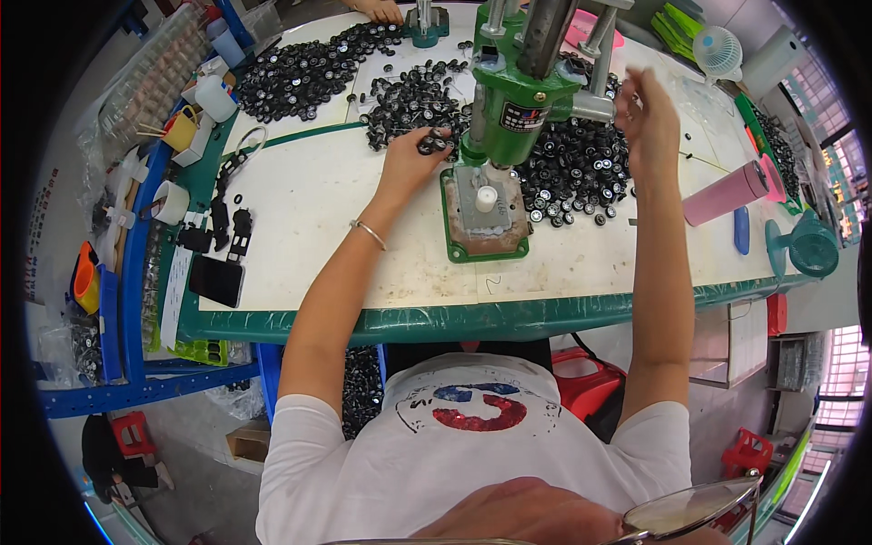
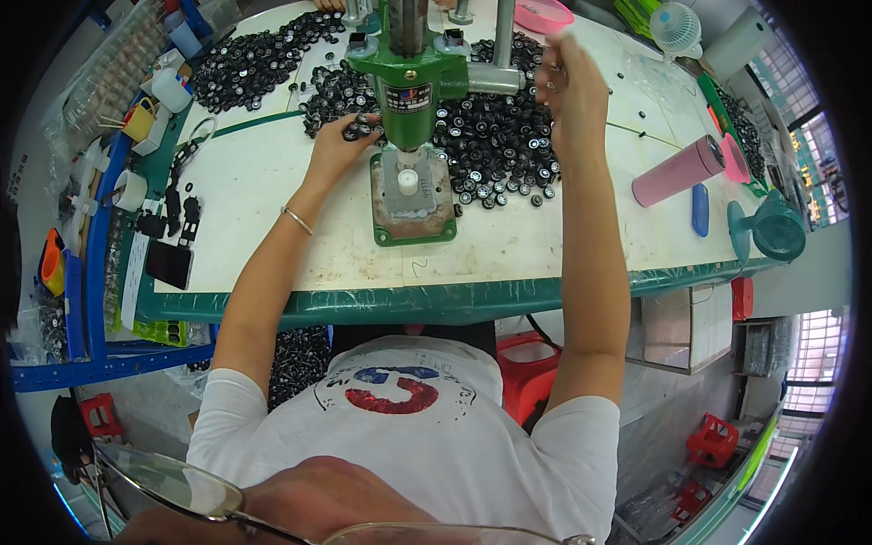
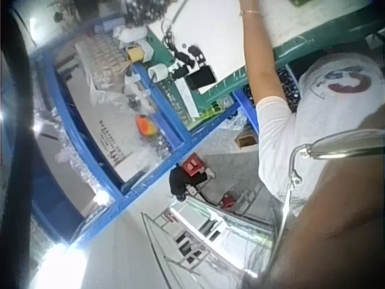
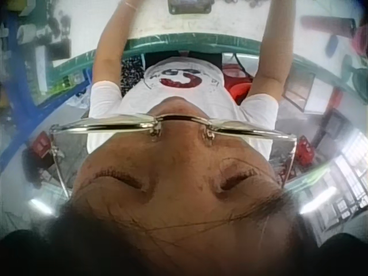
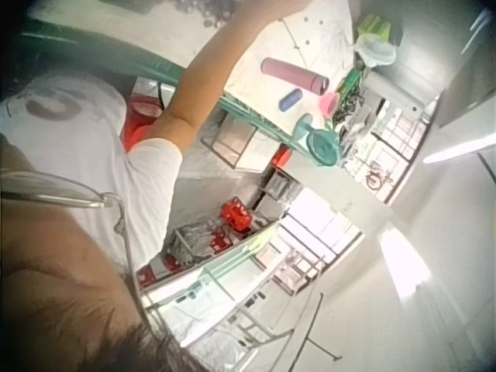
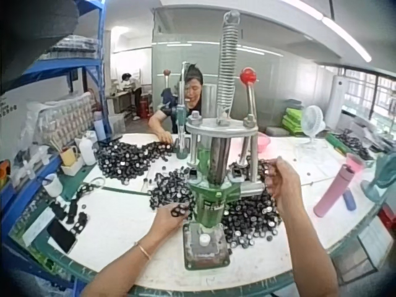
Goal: The person repeatedly places small metal components into a green press machine and pulls the lever to operate it. They handle the components one at a time, positioning them under the press and then releasing the lever to complete the cycle.
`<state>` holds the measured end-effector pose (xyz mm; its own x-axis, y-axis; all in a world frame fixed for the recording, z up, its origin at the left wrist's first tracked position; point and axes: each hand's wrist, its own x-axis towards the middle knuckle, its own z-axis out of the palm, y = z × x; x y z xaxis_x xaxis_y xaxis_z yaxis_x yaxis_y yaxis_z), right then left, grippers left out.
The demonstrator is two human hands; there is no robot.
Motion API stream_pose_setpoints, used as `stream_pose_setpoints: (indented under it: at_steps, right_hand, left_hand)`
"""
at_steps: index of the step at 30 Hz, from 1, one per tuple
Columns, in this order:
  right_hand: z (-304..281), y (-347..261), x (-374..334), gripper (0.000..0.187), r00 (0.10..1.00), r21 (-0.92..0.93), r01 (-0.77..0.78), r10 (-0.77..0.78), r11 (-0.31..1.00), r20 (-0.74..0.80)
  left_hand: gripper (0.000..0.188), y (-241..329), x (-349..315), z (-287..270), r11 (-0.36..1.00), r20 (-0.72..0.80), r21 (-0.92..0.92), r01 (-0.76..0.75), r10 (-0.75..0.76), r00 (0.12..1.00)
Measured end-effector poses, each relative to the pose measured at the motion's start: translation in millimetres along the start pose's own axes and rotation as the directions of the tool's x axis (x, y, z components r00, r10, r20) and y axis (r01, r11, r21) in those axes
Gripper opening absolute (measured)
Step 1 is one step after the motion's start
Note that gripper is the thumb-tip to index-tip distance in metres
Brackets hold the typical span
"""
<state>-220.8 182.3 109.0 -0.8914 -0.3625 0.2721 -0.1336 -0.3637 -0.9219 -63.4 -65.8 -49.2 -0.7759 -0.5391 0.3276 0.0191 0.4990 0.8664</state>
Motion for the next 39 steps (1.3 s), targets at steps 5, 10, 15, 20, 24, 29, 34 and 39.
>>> stream_pose_setpoints:
  at_steps: [5,10,15,20,24,29,34,39]
  right_hand:
    - [-62.7,53.2,-49.8,0.021,0.988,-0.313,-0.155,0.154,0.937,-0.027]
    - [-70.4,83.2,-96.7,0.019,0.959,-0.627,-0.013,0.187,0.779,0.213]
    - [-55.3,91.0,-121.7,0.024,0.918,-0.841,0.345,0.038,0.417,0.395]
    - [-51.3,88.0,-124.5,0.023,0.921,-0.875,0.342,0.062,0.343,0.385]
    - [-51.1,90.7,-125.7,0.018,0.934,-0.856,0.311,0.035,0.413,0.356]
    - [-48.3,94.0,-125.0,0.015,0.950,-0.847,0.285,-0.011,0.448,0.313]
    - [-41.3,91.5,-118.2,0.013,0.958,-0.722,0.233,-0.026,0.651,0.285]
    - [-13.4,80.2,-112.3,0.018,0.936,-0.409,-0.098,0.225,0.907,0.273]
  left_hand:
    - [0.029,-5.8,7.6,5.3,0.969,-0.055,0.195,-0.151,0.165,0.985]
    - [0.031,1.7,-2.2,-16.1,0.991,-0.069,-0.059,0.123,-0.127,0.989]
    - [0.034,-19.7,-3.6,-8.7,0.981,-0.035,0.170,-0.091,0.098,0.995]
    - [0.031,0.1,-3.0,3.0,0.989,-0.016,0.090,0.116,-0.115,0.993]
    - [0.028,-11.2,-4.2,-5.4,0.986,-0.113,-0.071,0.148,-0.155,0.981]
    - [0.026,1.6,-2.2,-1.2,0.998,0.013,0.062,0.019,-0.020,1.000]
    - [0.028,-1.7,4.7,5.3,0.989,-0.010,0.054,0.137,-0.136,0.991]
    - [0.028,9.7,-14.7,-17.8,0.868,0.016,-0.368,0.332,-0.352,0.936]
